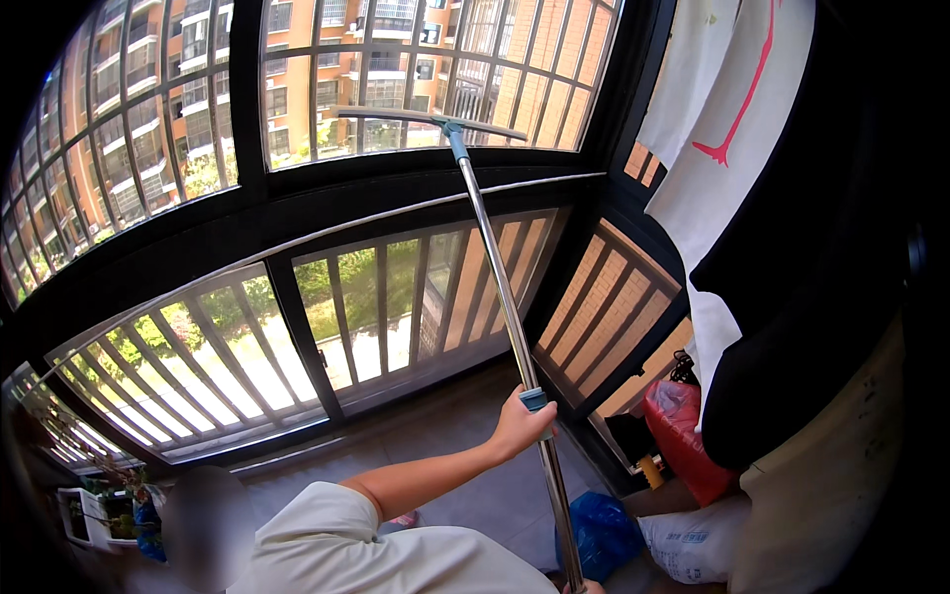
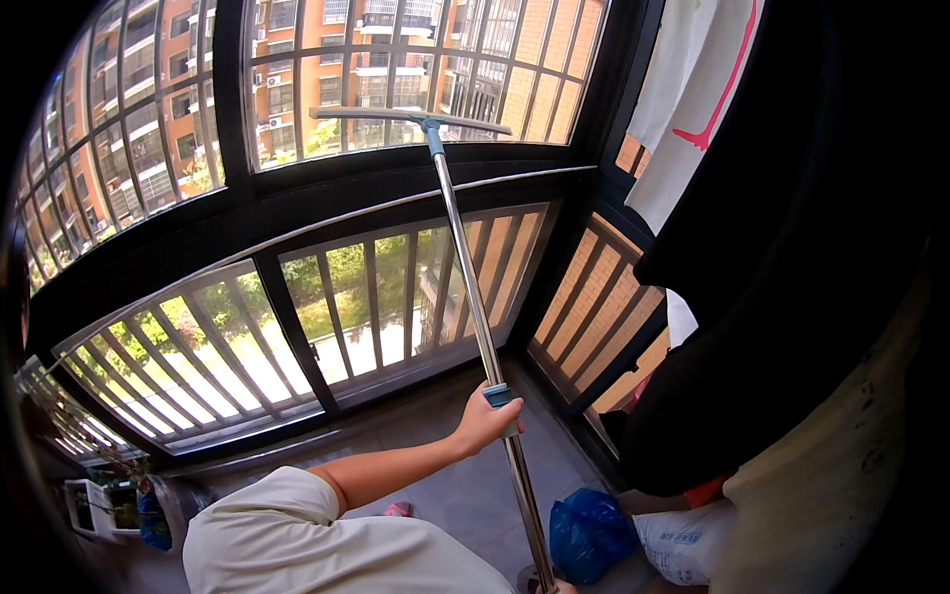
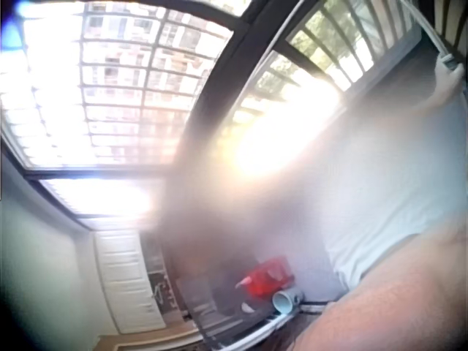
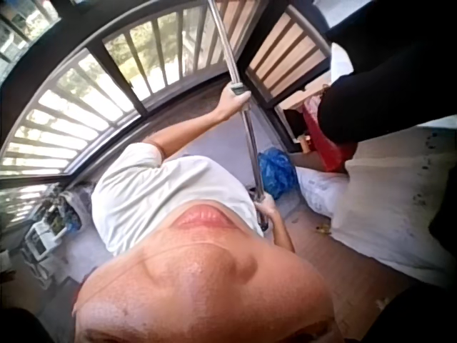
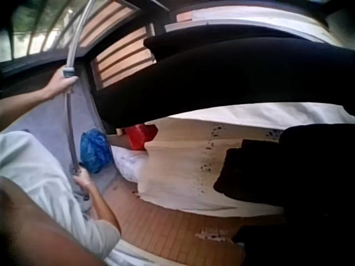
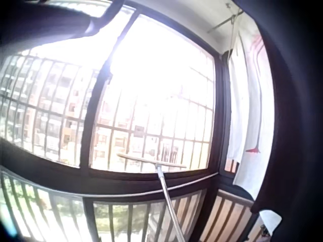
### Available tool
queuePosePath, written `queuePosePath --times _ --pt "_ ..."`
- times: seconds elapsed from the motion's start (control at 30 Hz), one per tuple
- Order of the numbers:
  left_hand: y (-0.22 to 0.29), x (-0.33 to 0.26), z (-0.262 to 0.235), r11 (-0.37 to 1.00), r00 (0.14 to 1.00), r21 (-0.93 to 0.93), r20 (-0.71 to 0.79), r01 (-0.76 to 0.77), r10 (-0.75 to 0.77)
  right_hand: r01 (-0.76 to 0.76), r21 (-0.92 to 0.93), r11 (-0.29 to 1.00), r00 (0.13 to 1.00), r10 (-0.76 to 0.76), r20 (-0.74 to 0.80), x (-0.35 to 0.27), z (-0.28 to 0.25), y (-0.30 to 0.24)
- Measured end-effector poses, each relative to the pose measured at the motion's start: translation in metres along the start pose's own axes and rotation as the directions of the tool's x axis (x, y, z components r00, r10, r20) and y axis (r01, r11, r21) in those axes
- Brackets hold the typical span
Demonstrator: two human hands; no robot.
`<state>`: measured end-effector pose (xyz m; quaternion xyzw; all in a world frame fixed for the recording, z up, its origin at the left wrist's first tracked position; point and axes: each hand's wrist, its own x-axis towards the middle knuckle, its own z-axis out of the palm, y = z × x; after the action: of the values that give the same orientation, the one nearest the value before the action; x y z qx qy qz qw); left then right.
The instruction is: The person cleans a balcony window using a long-handled squeegee and a cloth. They wipe the glass panes and the window frame, then dip the squeegee into a bucket of water. The person also wipes the window frame with a cloth and adjusts the squeegee tool.
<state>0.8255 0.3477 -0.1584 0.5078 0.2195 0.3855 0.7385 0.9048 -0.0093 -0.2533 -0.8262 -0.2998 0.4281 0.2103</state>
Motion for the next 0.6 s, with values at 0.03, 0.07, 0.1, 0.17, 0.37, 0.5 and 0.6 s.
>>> queuePosePath --times 0.03,0.07,0.1,0.17,0.37,0.5,0.6 --pt "0.003 -0.001 0.002 1.000 1.000 -0.022 -0.005 -0.016 0.015 0.010 0.058 0.998 1.000 -0.009 -0.012 -0.007 -0.011 -0.014" --pt "0.013 -0.002 0.004 0.998 1.000 -0.055 0.011 -0.017 0.018 0.087 0.096 0.991 0.996 -0.088 0.001 -0.017 -0.020 -0.032" --pt "0.013 -0.003 0.003 0.998 1.000 -0.058 0.027 -0.006 0.008 0.143 0.095 0.985 0.990 -0.141 -0.027 -0.015 -0.020 -0.032" --pt "0.012 -0.004 0.001 0.998 0.998 -0.065 0.059 0.014 -0.011 0.253 0.088 0.963 0.966 -0.246 -0.081 -0.012 -0.019 -0.034" --pt "-0.007 -0.005 -0.016 0.998 0.997 -0.030 0.062 0.051 -0.049 0.101 -0.241 0.965 0.963 -0.155 -0.220 0.021 0.012 -0.045" --pt "-0.014 -0.010 -0.024 0.994 0.993 -0.063 0.085 0.092 -0.087 0.046 -0.278 0.959 0.968 -0.111 -0.223 0.012 0.017 -0.058" --pt "-0.021 -0.015 -0.024 0.990 0.990 -0.059 0.062 0.128 -0.124 0.011 -0.270 0.963 0.973 -0.072 -0.219 0.010 0.019 -0.055"
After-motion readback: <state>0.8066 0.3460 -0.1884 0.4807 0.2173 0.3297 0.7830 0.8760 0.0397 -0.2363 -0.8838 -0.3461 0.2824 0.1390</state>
